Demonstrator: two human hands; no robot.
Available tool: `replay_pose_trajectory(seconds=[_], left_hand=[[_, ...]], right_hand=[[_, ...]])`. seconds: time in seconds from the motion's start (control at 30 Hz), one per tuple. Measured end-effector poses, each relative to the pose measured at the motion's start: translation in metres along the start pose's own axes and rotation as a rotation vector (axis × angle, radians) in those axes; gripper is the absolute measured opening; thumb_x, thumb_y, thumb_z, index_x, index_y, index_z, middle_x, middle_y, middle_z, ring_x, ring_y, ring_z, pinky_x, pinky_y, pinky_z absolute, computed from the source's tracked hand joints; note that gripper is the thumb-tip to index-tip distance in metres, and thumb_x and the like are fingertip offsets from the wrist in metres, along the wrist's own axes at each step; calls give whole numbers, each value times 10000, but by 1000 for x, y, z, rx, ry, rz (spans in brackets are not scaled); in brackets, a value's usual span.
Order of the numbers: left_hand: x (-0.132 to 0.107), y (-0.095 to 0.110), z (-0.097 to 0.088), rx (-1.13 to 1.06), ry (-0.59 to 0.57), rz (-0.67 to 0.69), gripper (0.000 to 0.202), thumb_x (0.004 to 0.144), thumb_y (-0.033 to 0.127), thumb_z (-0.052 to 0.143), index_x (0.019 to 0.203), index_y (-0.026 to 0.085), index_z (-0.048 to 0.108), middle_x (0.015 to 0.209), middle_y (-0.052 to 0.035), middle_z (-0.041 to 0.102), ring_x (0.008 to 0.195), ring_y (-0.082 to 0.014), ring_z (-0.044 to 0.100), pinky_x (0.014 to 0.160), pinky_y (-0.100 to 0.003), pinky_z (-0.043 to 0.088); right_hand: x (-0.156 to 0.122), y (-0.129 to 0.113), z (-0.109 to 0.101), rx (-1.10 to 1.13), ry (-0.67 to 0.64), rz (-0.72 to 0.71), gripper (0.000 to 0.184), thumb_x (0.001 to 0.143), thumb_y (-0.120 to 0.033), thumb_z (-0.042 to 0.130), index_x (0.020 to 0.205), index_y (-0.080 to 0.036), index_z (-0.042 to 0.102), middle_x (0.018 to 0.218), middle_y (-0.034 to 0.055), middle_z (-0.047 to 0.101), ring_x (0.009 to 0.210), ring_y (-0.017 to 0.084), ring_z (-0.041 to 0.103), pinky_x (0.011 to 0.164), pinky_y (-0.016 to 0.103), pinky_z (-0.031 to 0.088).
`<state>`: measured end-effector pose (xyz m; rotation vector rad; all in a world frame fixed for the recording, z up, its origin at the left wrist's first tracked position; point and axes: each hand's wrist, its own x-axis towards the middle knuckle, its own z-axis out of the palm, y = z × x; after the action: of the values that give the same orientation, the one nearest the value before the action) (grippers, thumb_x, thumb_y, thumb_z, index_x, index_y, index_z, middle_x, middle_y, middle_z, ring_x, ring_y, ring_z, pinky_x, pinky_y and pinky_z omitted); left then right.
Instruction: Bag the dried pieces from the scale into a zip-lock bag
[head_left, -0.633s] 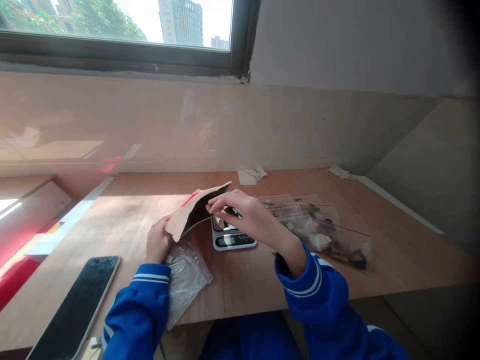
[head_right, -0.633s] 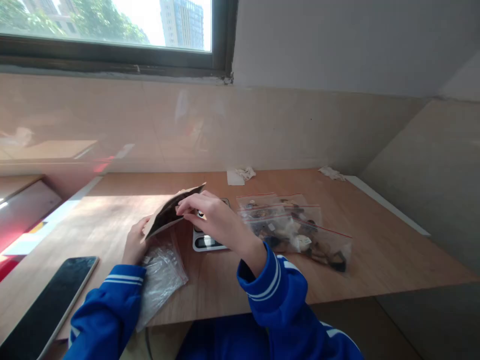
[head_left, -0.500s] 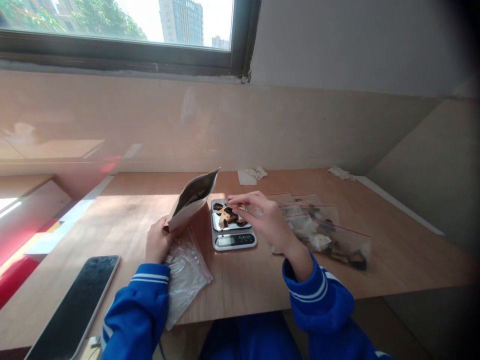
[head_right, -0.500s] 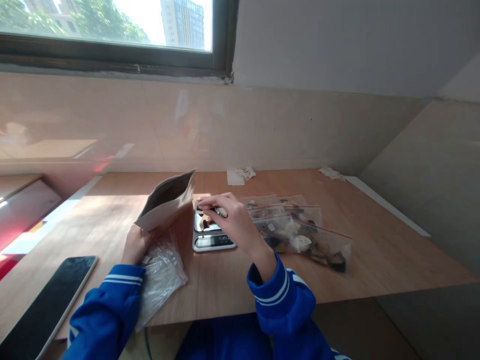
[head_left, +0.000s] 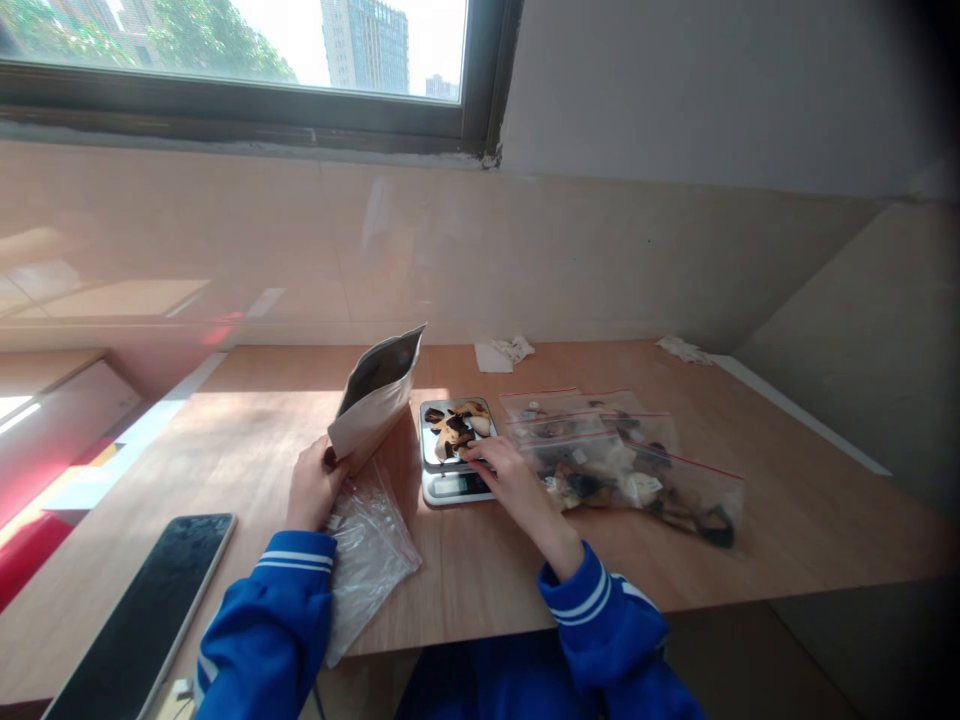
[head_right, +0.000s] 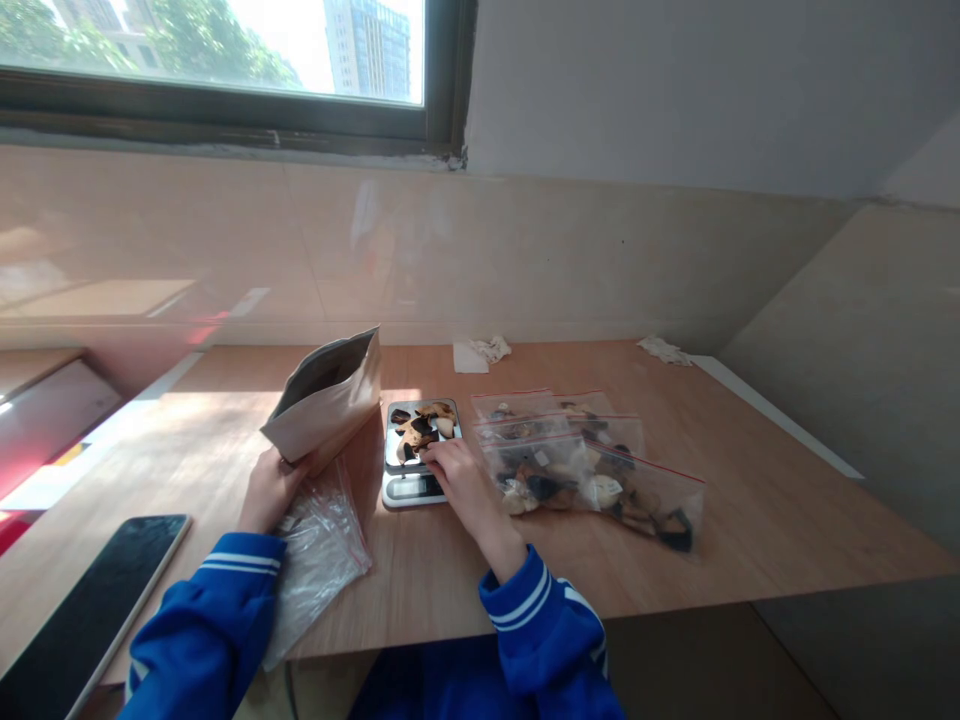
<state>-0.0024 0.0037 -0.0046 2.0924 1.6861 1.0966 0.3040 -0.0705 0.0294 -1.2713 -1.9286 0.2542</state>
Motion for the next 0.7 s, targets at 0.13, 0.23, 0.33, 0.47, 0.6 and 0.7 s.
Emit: replay_pose_trajectory(seconds=[0.13,0.23,0.33,0.47,0.6,0.7], left_hand=[[-1,-2,1,-9,-2,6,377,794,500,522,909,160,636,849,-78,683,783,-250,622,687,-335,482],[-1,-4,2,-17,-4,8,368,796,480,532,929,156,643,859,-79,684,792,-254,625,690,-340,484],[0,-5,3,-40,-15,8,361,797,458,540,948,147,644,869,-82,684,800,-254,626,710,-347,489],[0,-1,1,-58,14,-8,372,765,428,556,989,145,644,925,-95,683,838,-267,623,762,-376,499],[-3,7,-2,-63,13,-10,367,747,397,539,994,149,650,989,-109,682,921,-290,618,819,-403,493],[-4,11,-5,-78,16,-9,397,744,388,537,1053,161,639,1075,-111,678,1012,-295,600,889,-410,471]], right_hand=[[3,5,7,-55,25,-42,205,904,-137,524,949,-208,711,1073,86,681,1045,239,582,913,427,513],[1,9,11,-116,50,-38,207,900,-151,539,956,-215,727,1138,98,645,1066,252,564,921,434,498],[-1,7,7,-165,74,-19,221,909,-182,534,1002,-250,723,1136,94,620,1065,263,555,920,456,476],[12,-20,-18,-28,192,-4,226,925,-212,507,1045,-251,694,1126,89,592,1040,232,560,910,408,475],[45,-62,-47,152,196,-127,240,942,-188,457,1047,-250,664,1073,56,621,1054,189,568,958,357,457],[69,-84,-55,167,64,-281,246,941,-174,447,1065,-234,651,1086,53,635,1066,179,565,963,343,458]])
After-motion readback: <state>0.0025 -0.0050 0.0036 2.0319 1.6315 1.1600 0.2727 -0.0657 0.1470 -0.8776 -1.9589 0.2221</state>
